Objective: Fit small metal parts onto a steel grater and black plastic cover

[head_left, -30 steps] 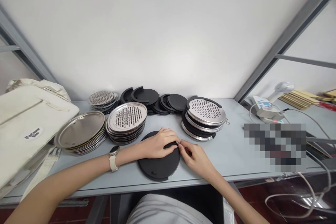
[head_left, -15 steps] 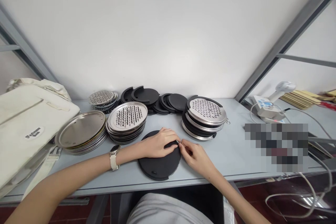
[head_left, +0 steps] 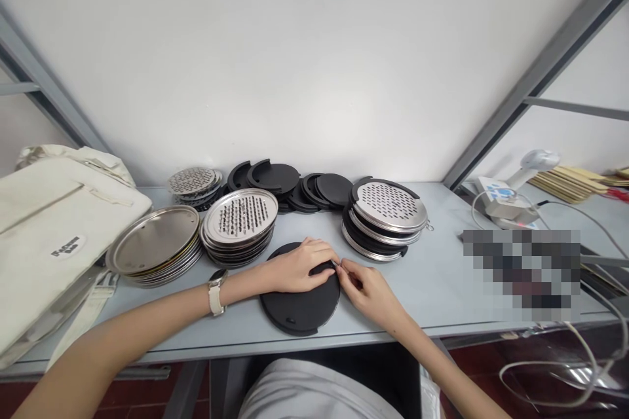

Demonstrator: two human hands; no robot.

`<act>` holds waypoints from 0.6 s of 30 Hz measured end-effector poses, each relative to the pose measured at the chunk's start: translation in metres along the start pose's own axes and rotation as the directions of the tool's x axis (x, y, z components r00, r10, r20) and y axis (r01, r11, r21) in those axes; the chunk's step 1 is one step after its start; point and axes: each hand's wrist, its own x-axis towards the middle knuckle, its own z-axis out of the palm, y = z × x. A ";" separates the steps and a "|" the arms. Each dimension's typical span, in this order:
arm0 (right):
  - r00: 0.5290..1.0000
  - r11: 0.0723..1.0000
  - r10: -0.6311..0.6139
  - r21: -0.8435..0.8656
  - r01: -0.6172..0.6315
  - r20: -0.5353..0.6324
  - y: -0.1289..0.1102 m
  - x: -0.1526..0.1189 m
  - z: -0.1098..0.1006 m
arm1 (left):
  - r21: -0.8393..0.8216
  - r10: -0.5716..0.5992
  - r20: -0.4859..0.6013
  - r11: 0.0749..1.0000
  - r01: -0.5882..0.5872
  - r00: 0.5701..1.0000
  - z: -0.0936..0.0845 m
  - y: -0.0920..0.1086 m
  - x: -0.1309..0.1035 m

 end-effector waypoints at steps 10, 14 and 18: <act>1.000 1.000 -0.005 -0.002 0.005 -0.012 0.000 0.000 0.001 | -0.043 0.008 0.000 0.999 -0.008 1.000 -0.001 0.000 0.001; 1.000 1.000 0.000 0.003 0.000 -0.003 0.000 -0.001 0.000 | -0.053 0.012 -0.009 0.998 -0.012 1.000 0.000 -0.001 0.001; 1.000 1.000 0.001 0.004 -0.001 -0.005 0.001 0.000 0.000 | -0.056 0.005 -0.009 0.998 -0.006 1.000 -0.001 -0.001 0.001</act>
